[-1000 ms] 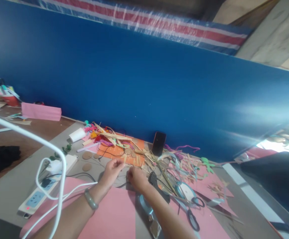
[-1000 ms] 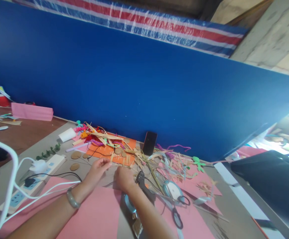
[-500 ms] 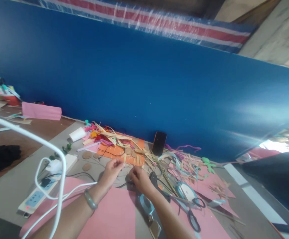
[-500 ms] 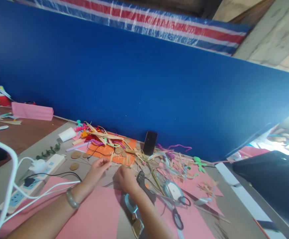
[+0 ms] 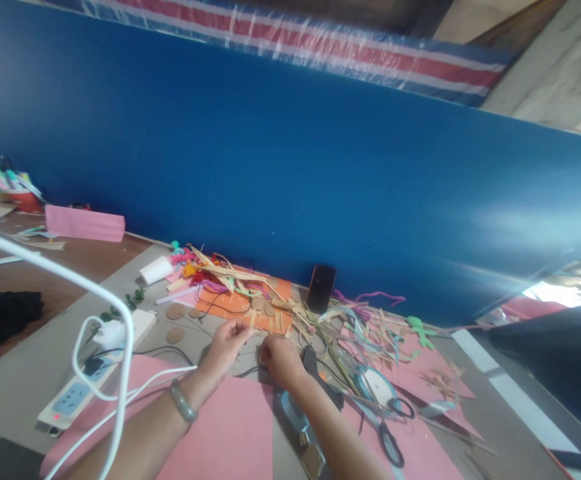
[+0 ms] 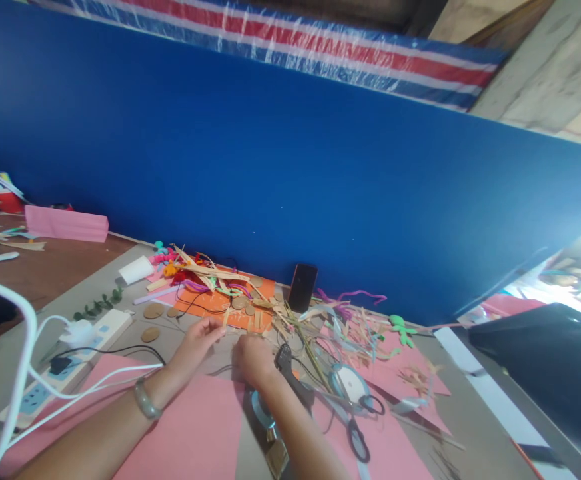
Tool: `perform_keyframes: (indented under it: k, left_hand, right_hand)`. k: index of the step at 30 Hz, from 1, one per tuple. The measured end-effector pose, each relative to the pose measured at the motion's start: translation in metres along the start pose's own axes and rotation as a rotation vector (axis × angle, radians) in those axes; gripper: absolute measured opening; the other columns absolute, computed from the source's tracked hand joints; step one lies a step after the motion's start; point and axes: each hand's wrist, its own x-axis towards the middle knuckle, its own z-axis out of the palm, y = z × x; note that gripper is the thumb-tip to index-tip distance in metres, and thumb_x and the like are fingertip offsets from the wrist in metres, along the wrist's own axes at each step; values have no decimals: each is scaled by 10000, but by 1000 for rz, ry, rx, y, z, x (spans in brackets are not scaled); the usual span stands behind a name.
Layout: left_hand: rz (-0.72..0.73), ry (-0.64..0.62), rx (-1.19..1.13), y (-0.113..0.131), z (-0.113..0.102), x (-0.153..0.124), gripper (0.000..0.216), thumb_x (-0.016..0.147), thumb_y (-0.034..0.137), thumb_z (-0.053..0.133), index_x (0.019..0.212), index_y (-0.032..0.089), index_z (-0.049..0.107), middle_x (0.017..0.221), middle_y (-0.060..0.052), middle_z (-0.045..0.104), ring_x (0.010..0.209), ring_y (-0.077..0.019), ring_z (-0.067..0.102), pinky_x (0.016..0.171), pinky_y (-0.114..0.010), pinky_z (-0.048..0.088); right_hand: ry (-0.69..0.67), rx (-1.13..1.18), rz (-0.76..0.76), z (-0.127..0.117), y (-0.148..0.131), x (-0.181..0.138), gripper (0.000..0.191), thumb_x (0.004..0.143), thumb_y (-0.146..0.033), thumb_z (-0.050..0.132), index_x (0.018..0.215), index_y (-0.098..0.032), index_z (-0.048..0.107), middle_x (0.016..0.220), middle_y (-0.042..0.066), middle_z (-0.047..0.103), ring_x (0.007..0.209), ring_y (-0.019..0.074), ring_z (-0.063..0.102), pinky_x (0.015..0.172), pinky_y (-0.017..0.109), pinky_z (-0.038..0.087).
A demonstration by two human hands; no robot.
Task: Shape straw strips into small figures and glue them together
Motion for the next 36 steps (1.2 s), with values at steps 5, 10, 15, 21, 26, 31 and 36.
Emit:
perform_keyframes:
  k: [5,10,15,21,26,31,36]
  left_hand:
    - [6,-10,-30,-1,0,0,209,649,329,718,648,165,590,562,43,552,554,-113,494,553,-226,367]
    - [-21,-39,-62,0,2,-2,193,659,312,729,672,163,606,588,36,576,562,-108,513,562,-221,377]
    - [-129,-135,-157,5,4,-8,225,638,330,751,680,162,609,652,-5,657,585,-126,579,581,-235,410]
    - [-181,-225,-257,8,5,-13,243,658,323,758,723,155,594,669,-28,689,599,-139,613,605,-249,437]
    - [-233,-245,-273,8,6,-14,242,668,312,755,744,164,579,626,-23,685,587,-142,622,590,-242,437]
    - [-235,-288,-239,2,4,-12,236,677,319,748,737,163,581,609,-8,665,562,-123,599,560,-218,419]
    - [-240,-289,-189,-2,3,-10,235,675,328,746,720,163,585,575,20,624,523,-99,560,518,-194,392]
  right_hand:
    - [60,145,-63,-6,3,-7,129,750,-94,522,688,-152,619,713,57,658,684,178,594,640,257,387]
    - [192,369,-99,-6,3,-20,169,837,-218,473,717,-178,584,661,0,609,604,136,532,578,225,390]
    - [323,520,-81,1,0,-25,186,846,-284,504,725,-177,598,654,8,602,569,136,486,564,246,395]
    - [371,670,-88,7,-2,-23,224,865,-349,534,769,-175,637,728,39,681,654,163,579,655,275,450]
    - [382,744,-80,12,0,-23,216,838,-364,586,760,-173,649,692,29,664,682,177,600,655,274,453]
    - [371,810,-84,15,4,-22,181,810,-334,625,728,-178,666,704,23,648,703,173,595,668,271,447]
    - [344,903,-71,10,6,-23,164,764,-338,678,700,-188,693,698,20,646,691,172,582,666,276,444]
